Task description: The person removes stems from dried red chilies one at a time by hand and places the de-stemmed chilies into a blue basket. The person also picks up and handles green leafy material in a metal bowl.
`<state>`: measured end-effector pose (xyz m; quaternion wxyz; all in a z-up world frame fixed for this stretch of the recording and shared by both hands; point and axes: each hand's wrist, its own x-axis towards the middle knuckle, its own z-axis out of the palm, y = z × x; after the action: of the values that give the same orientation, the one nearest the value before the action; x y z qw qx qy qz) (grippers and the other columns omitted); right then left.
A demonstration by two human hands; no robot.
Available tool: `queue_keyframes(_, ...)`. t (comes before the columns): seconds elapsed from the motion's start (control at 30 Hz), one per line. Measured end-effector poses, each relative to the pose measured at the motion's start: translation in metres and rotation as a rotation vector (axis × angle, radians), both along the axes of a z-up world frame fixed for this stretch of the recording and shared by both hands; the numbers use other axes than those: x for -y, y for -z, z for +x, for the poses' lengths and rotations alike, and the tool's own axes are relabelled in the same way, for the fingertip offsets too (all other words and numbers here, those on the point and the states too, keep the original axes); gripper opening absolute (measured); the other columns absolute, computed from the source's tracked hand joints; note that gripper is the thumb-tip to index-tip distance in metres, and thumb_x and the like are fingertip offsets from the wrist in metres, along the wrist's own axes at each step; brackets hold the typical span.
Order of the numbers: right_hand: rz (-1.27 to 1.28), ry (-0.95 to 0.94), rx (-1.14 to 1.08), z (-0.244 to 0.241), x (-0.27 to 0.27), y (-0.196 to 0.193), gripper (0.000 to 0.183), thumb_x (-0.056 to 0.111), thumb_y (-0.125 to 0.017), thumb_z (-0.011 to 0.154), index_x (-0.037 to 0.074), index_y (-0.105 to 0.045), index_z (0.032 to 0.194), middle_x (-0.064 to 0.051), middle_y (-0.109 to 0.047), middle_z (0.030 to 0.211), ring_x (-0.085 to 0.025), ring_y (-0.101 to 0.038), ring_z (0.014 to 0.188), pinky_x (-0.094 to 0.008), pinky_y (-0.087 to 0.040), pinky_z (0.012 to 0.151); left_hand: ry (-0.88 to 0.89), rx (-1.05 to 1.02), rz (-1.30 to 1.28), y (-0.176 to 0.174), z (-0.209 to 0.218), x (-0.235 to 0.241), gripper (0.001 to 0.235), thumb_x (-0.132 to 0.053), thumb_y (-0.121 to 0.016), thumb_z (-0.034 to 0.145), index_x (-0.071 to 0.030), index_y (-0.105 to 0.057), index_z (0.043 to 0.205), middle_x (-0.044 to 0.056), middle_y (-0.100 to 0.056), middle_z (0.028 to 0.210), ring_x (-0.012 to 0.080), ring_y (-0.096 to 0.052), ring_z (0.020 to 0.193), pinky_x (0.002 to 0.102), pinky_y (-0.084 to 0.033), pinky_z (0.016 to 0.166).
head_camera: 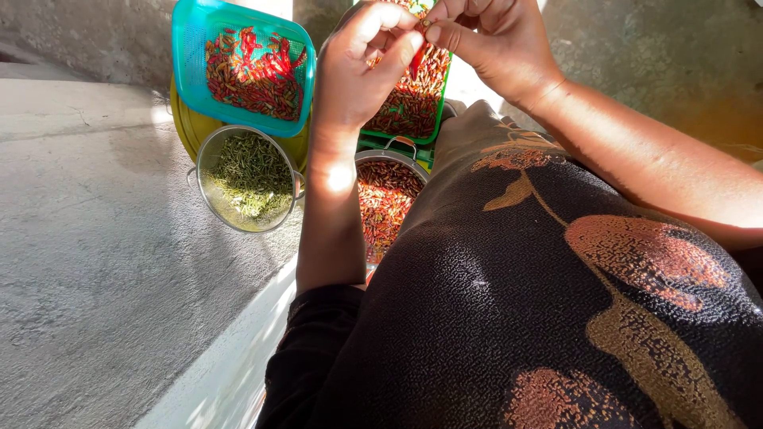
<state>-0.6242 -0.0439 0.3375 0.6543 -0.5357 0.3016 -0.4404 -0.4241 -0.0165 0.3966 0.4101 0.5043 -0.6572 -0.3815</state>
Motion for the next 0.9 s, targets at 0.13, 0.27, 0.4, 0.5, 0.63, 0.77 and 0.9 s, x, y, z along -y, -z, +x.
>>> queue_keyframes(0.13, 0.052, 0.015, -0.031, -0.003, 0.001, 0.0, 0.008, 0.011, -0.075, 0.106, 0.008, -0.069, 0.11, -0.001, -0.071, 0.109, -0.01, -0.066, 0.102, -0.022, -0.055, 0.094, 0.037, 0.036, -0.011, 0.003, 0.002, -0.003, 0.008, -0.013, -0.072, 0.097, -0.011, -0.066, 0.101, 0.0, -0.07, 0.094, 0.0085, -0.063, 0.082, 0.024, -0.053, 0.075)
queue_keyframes(0.27, 0.052, 0.008, -0.029, -0.002, 0.0, 0.001, 0.008, 0.011, -0.076, 0.105, 0.009, -0.07, 0.11, -0.001, -0.071, 0.109, -0.01, -0.067, 0.102, -0.022, -0.055, 0.095, 0.022, 0.033, -0.01, -0.002, -0.001, -0.003, 0.005, -0.011, -0.07, 0.097, -0.011, -0.066, 0.095, -0.002, -0.064, 0.083, 0.0073, -0.052, 0.07, 0.023, -0.044, 0.064)
queue_keyframes(0.4, 0.053, -0.036, 0.008, -0.003, -0.001, 0.003, 0.006, 0.012, -0.072, 0.107, 0.01, -0.067, 0.109, 0.001, -0.068, 0.107, -0.009, -0.064, 0.102, -0.023, -0.052, 0.094, 0.041, 0.033, -0.035, 0.0, 0.0, -0.001, 0.009, -0.007, -0.069, 0.096, -0.011, -0.064, 0.089, -0.001, -0.059, 0.081, 0.009, -0.051, 0.07, 0.025, -0.043, 0.063)
queue_keyframes(0.5, 0.044, -0.071, -0.015, -0.005, -0.001, -0.001, 0.005, 0.012, -0.07, 0.108, 0.011, -0.066, 0.111, 0.003, -0.067, 0.107, -0.007, -0.061, 0.101, -0.023, -0.049, 0.094, 0.085, -0.032, -0.001, 0.004, 0.005, 0.002, 0.011, -0.004, -0.069, 0.096, -0.009, -0.063, 0.088, 0.0, -0.06, 0.083, 0.0089, -0.052, 0.073, 0.025, -0.044, 0.068)
queue_keyframes(0.63, -0.031, -0.087, -0.056, -0.007, 0.0, -0.002, 0.007, 0.01, -0.071, 0.109, 0.008, -0.066, 0.113, -0.001, -0.067, 0.106, -0.009, -0.061, 0.1, -0.024, -0.05, 0.094, 0.107, -0.028, 0.074, 0.004, 0.008, 0.003, 0.011, -0.004, -0.069, 0.096, -0.009, -0.063, 0.088, -0.003, -0.055, 0.079, 0.0063, -0.045, 0.071, 0.023, -0.038, 0.065)
queue_keyframes(0.77, -0.03, -0.042, -0.108, -0.007, 0.001, 0.0, 0.007, 0.008, -0.073, 0.108, 0.009, -0.067, 0.111, 0.0, -0.068, 0.107, -0.009, -0.062, 0.101, -0.024, -0.05, 0.094, 0.103, 0.017, 0.104, 0.001, 0.009, 0.002, 0.005, -0.006, -0.067, 0.096, -0.009, -0.067, 0.092, -0.002, -0.06, 0.083, 0.0058, -0.048, 0.071, 0.022, -0.04, 0.065)
queue_keyframes(0.9, 0.018, -0.085, -0.097, -0.004, 0.002, -0.003, 0.005, 0.011, -0.071, 0.109, 0.011, -0.066, 0.108, 0.002, -0.067, 0.105, -0.008, -0.062, 0.1, -0.023, -0.05, 0.095, 0.094, 0.014, 0.077, 0.003, 0.011, 0.002, 0.01, -0.008, -0.072, 0.096, -0.01, -0.065, 0.089, -0.003, -0.058, 0.081, 0.0059, -0.045, 0.069, 0.023, -0.039, 0.063)
